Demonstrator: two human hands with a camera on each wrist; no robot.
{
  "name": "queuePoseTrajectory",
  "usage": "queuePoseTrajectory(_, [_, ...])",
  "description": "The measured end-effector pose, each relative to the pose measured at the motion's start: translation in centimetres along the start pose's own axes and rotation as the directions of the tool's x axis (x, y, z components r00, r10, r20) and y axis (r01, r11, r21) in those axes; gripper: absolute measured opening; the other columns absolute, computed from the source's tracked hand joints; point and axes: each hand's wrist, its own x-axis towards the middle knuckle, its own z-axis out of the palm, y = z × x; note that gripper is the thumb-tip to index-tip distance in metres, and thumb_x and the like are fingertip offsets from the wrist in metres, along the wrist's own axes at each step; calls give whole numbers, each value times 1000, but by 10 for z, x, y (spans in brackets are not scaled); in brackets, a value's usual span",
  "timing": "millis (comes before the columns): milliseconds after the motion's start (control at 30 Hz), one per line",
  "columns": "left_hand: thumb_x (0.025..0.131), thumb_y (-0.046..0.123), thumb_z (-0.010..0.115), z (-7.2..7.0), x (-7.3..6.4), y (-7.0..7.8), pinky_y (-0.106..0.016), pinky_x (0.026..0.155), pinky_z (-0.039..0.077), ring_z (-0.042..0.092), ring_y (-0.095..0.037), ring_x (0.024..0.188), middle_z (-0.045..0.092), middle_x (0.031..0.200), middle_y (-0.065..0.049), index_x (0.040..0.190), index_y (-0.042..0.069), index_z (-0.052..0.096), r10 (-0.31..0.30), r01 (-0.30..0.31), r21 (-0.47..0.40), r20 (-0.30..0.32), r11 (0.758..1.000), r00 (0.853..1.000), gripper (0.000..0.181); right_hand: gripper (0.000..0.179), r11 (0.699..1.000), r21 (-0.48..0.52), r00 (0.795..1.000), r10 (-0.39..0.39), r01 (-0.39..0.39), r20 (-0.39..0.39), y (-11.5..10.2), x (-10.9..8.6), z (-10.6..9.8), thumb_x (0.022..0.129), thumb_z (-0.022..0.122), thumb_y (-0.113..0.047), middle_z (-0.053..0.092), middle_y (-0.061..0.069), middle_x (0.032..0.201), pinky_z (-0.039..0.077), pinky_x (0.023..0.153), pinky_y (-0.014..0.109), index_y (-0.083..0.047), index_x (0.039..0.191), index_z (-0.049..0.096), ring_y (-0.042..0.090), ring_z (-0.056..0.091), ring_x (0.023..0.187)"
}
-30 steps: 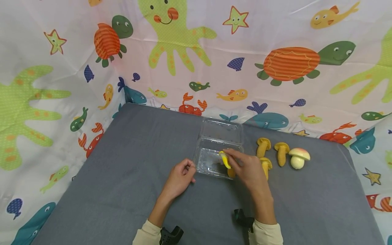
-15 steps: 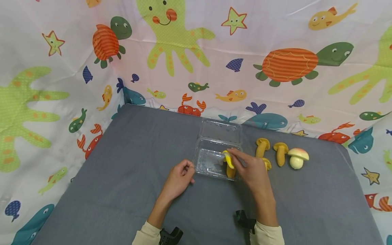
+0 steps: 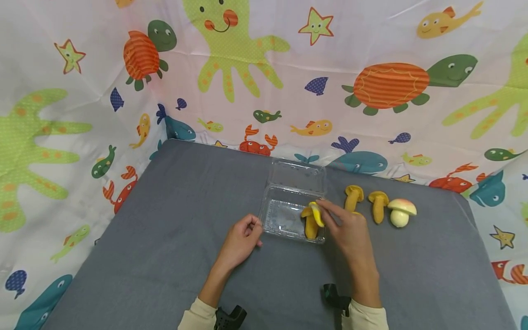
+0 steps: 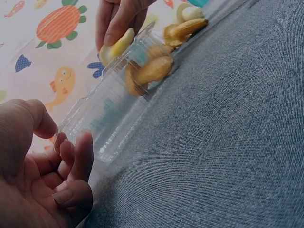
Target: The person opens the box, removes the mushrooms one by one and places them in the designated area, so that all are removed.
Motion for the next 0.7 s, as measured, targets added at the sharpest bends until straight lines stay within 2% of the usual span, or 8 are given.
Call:
queuePoseTrajectory(167, [105, 16, 61, 0, -1, 1, -27, 62, 46, 70, -16, 66, 69, 77, -6, 98, 15, 69, 5, -5, -3, 2, 1000, 1000, 11, 33, 1000, 1, 1000, -2, 2, -29, 3, -2, -3, 88, 85, -2, 81, 9, 107, 48, 52, 27, -12, 119, 81, 5, 51, 52])
queuePoseTrajectory(300, [105, 16, 60, 0, -1, 1, -27, 62, 46, 70, -16, 66, 68, 75, -2, 98, 15, 69, 9, -9, 9, 2, 1000, 1000, 11, 33, 1000, -6, 998, 3, -3, -62, 6, -4, -5, 88, 85, -1, 81, 9, 106, 42, 49, 24, -12, 118, 81, 2, 44, 51])
queuePoseTrajectory(400, [105, 16, 60, 0, -1, 1, -27, 62, 46, 71, -15, 65, 68, 75, -3, 98, 15, 69, 10, -10, 17, 2, 1000, 1000, 11, 31, 1000, -13, 997, 26, -27, -76, 7, -5, -7, 90, 83, -2, 81, 9, 105, 34, 44, 22, -14, 119, 81, -5, 31, 48])
queuePoseTrajectory(467, [105, 16, 60, 0, -1, 1, -27, 62, 47, 71, -15, 65, 69, 76, -4, 98, 15, 69, 9, -9, 18, 2, 1000, 1000, 11, 31, 999, -15, 996, 46, -47, -81, 8, -6, -10, 91, 82, -3, 81, 9, 107, 27, 42, 22, -16, 119, 81, -4, 22, 46])
queuePoseTrajectory(533, [105, 16, 60, 1, -1, 1, -27, 62, 47, 71, -15, 65, 69, 77, -5, 98, 15, 69, 9, -9, 17, 2, 1000, 1000, 11, 31, 998, -14, 994, 63, -65, -86, 9, -7, -12, 92, 81, -4, 80, 9, 110, 27, 43, 21, -16, 121, 81, -3, 27, 44])
queuePoseTrajectory(600, [105, 16, 60, 1, 0, 1, -27, 62, 47, 71, -15, 66, 69, 78, -7, 98, 15, 68, 7, -7, 12, 2, 1000, 1000, 11, 31, 997, -18, 992, 78, -80, -103, 10, -7, -15, 93, 81, -4, 80, 9, 114, 38, 44, 23, -15, 121, 81, 4, 48, 43])
queuePoseTrajectory(700, [105, 15, 60, 1, -1, 1, -27, 62, 47, 71, -16, 66, 70, 80, -11, 98, 14, 68, 1, -1, 2, 1, 1000, 1000, 11, 31, 994, -20, 985, 101, -105, -136, 13, -9, -19, 93, 80, -4, 79, 9, 117, 50, 53, 32, -14, 122, 80, 21, 70, 57])
